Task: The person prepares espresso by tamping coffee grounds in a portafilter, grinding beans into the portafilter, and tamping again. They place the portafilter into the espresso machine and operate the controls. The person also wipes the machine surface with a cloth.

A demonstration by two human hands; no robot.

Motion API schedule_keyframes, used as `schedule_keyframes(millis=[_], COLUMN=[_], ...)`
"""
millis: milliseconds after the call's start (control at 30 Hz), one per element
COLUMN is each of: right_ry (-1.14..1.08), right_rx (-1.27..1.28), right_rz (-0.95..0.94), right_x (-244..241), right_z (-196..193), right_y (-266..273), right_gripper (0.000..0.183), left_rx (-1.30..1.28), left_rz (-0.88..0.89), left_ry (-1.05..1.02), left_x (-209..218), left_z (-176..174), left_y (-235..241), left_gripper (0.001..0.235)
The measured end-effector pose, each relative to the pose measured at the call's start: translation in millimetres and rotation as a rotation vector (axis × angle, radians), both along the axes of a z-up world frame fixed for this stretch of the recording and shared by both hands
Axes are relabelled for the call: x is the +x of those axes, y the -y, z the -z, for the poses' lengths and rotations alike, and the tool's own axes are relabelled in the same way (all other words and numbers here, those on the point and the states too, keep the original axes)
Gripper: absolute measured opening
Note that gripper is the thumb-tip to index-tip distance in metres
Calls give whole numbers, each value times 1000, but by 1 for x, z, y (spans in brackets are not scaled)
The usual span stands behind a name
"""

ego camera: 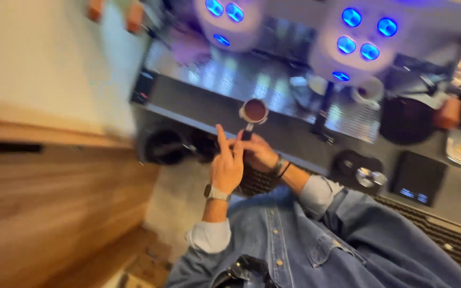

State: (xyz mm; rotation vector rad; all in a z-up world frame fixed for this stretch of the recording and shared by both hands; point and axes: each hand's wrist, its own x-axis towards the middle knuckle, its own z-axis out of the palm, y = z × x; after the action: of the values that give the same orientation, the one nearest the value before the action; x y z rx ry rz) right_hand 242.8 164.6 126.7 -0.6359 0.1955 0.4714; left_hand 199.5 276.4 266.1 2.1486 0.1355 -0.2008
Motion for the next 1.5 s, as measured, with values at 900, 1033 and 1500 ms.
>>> schedule_keyframes(millis=[900,1033,1500], right_ry=[83,60,-82], right_rx=[993,791,185], right_rz=[112,62,17], right_x=[173,174,129], right_z=[-123,-130,-117], right_y=[-96,-87,-28], right_gripper=[40,50,84], left_rx=[198,285,343], left_rz=[74,21,20], left_ry=[1184,1186,1201], left_x=[211,228,209], left_z=[-73,-62,-57], left_y=[-11,0,13], left_gripper=[20,31,24])
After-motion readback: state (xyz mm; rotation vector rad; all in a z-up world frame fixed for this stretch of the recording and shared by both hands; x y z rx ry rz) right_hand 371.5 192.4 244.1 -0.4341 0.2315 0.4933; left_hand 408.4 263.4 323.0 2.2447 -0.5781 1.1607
